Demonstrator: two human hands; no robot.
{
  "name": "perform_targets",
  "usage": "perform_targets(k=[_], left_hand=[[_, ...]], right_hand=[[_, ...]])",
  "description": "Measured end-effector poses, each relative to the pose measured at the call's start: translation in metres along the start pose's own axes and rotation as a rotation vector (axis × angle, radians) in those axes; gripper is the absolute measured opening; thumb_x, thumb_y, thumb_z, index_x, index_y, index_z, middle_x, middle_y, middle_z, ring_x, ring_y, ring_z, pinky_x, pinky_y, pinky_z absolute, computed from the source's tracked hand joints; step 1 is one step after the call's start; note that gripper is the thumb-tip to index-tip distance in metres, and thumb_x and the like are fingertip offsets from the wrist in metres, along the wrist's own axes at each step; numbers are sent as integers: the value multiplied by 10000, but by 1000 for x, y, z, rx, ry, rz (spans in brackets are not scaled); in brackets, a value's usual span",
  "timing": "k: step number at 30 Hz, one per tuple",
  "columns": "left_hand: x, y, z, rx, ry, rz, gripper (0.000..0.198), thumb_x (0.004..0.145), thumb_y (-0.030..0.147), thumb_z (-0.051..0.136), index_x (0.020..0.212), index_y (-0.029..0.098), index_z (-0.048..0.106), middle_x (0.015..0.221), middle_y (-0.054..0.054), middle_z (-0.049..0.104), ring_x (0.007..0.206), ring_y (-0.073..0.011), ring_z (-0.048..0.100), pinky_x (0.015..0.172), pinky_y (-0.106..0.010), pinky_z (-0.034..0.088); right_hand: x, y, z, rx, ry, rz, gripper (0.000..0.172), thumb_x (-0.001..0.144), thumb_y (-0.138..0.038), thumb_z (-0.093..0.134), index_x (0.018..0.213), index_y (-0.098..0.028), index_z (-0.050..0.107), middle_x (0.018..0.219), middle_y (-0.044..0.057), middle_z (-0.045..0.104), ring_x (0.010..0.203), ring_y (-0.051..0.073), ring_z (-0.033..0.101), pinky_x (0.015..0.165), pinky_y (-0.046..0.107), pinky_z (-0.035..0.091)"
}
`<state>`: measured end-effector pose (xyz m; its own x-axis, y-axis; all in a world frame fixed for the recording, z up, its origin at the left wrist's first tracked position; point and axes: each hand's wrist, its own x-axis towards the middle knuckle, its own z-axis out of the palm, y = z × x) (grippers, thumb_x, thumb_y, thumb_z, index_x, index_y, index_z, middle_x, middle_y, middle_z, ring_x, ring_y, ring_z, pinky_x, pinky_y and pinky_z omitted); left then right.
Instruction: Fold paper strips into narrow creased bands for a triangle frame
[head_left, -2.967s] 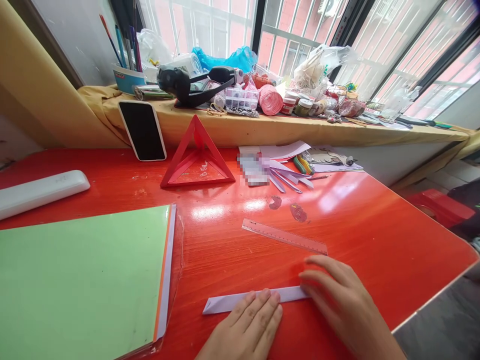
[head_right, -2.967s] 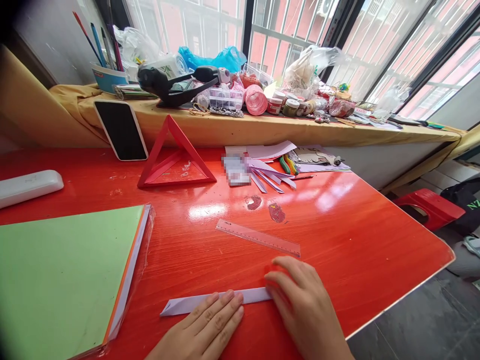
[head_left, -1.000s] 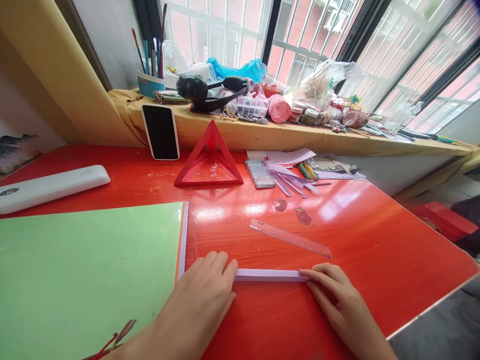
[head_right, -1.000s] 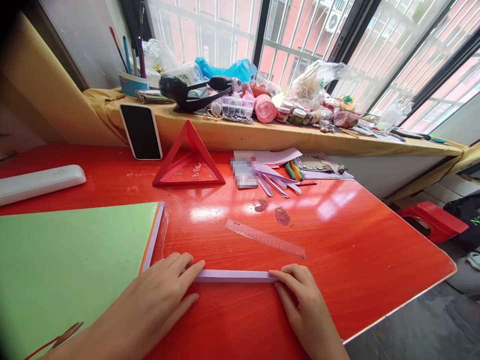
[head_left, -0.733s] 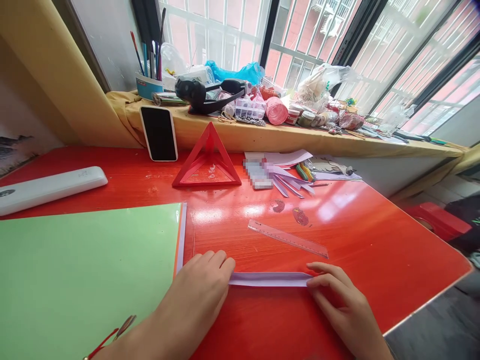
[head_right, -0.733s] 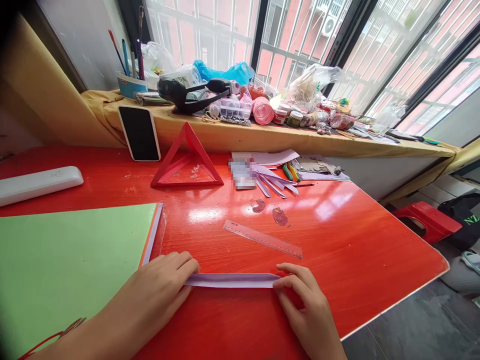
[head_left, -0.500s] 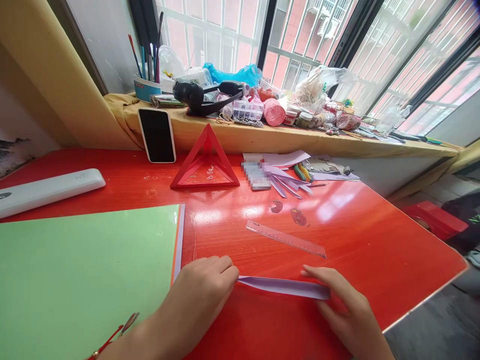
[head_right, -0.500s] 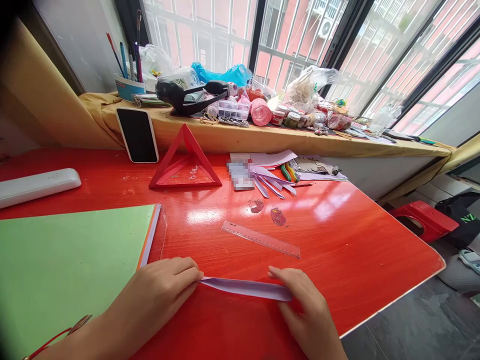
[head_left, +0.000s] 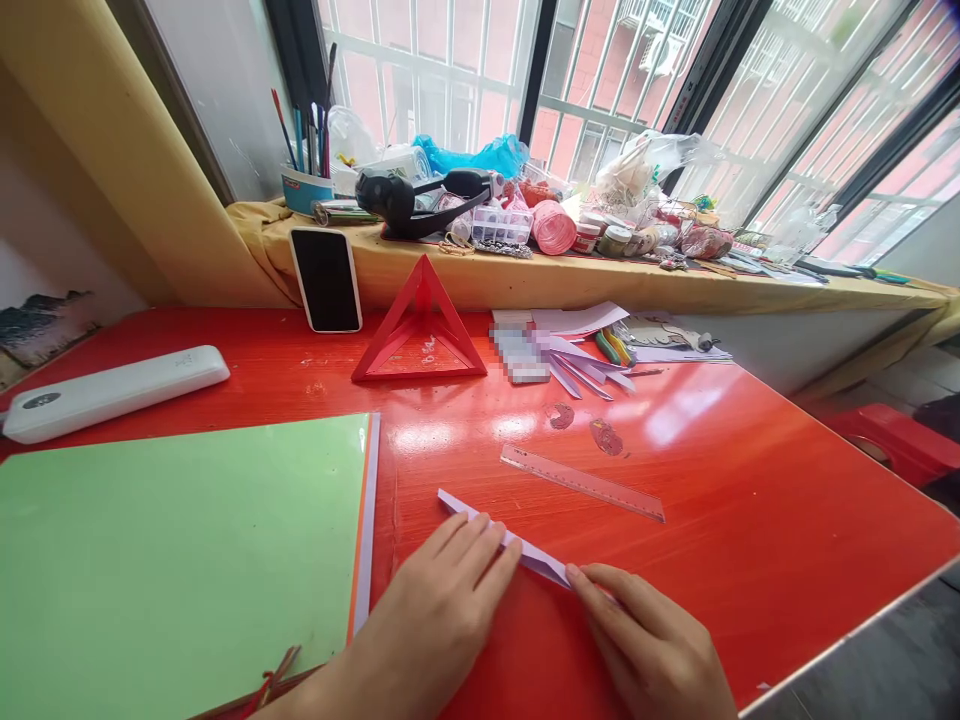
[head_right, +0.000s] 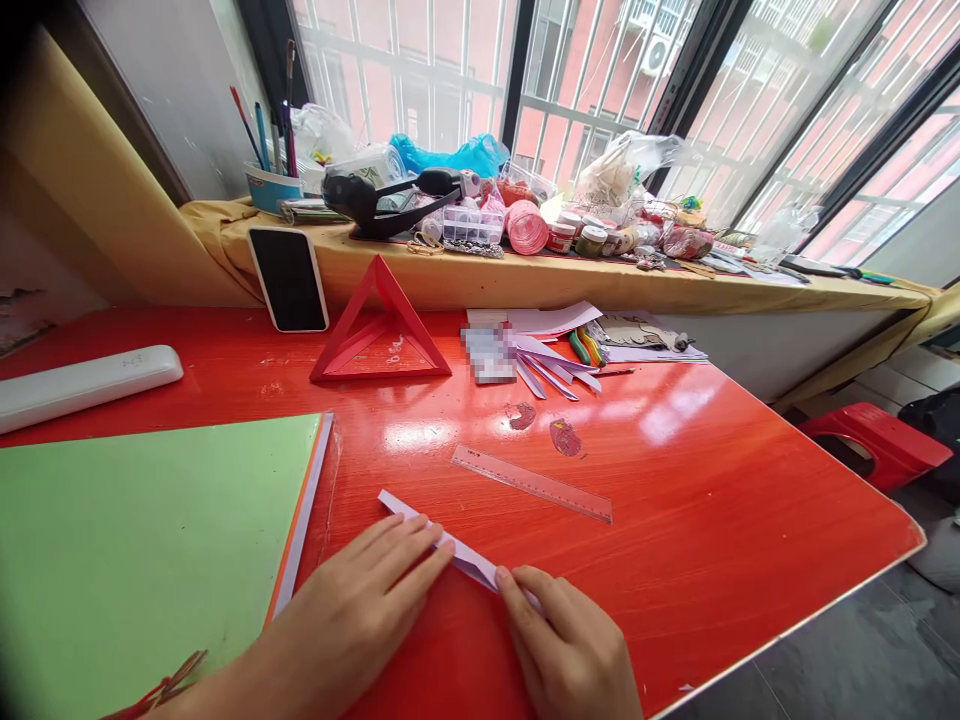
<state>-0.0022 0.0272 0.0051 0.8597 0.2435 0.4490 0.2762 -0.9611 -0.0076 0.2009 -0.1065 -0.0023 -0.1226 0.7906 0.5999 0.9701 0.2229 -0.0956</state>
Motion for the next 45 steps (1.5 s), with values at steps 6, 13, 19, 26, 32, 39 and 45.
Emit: perform_targets(k=[6,13,19,26,32,39,45], left_hand=[[-17,15,20,-115,-271,10,562,966,384,533,1473,167,428,1466,-163,492,1344,-387,454,1078,-509,428],[-2,1,-6,-417,-515,120,560,962,378,570,1491,278,417,1567,-39,347,1434,-452,244,1146,-626,290],[22,-2,-42,-418,-632,124,519,939,316,651,1433,348,494,1553,-53,369,1399,-468,312,1091,-674,328],[4,6,-7,-414,-556,2,669,824,357,776,1409,476,473,1612,-137,215,1380,-556,272,989,-789,312],[14,2,-29,-413,-564,8,587,849,296,762,1379,413,538,1570,-174,300,1385,-506,302,1043,-693,344],[14,0,-34,-448,-568,7,422,993,472,521,1411,424,495,1558,-198,310,1405,-472,254,1065,-701,299],[12,2,-36,-417,-608,20,426,1010,489,471,1430,417,469,1545,-239,310,1404,-472,245,1062,-697,302]], right_hand=[[2,-18,2,-67,-141,-25,342,1024,-308,422,1056,-211,749,883,85,756,638,167,720,567,241,594],[35,45,-2,-84,-220,133,383,986,-324,465,1313,-170,592,1215,176,670,1079,320,667,842,460,596],[64,84,22,223,-540,225,522,890,-145,513,1411,-164,484,1167,161,632,1074,283,623,927,478,542],[79,79,19,267,-653,228,479,833,-55,492,1290,-170,578,962,90,667,911,233,637,839,393,564],[79,62,14,188,-690,356,448,868,-176,520,1311,-119,554,1181,190,621,1099,315,616,920,457,515],[96,58,2,212,-848,421,767,822,-304,643,1515,-179,340,1340,165,572,1157,332,606,928,428,502],[116,80,3,262,-910,391,846,618,-344,821,1366,-156,473,1309,154,493,1204,333,507,984,417,450]])
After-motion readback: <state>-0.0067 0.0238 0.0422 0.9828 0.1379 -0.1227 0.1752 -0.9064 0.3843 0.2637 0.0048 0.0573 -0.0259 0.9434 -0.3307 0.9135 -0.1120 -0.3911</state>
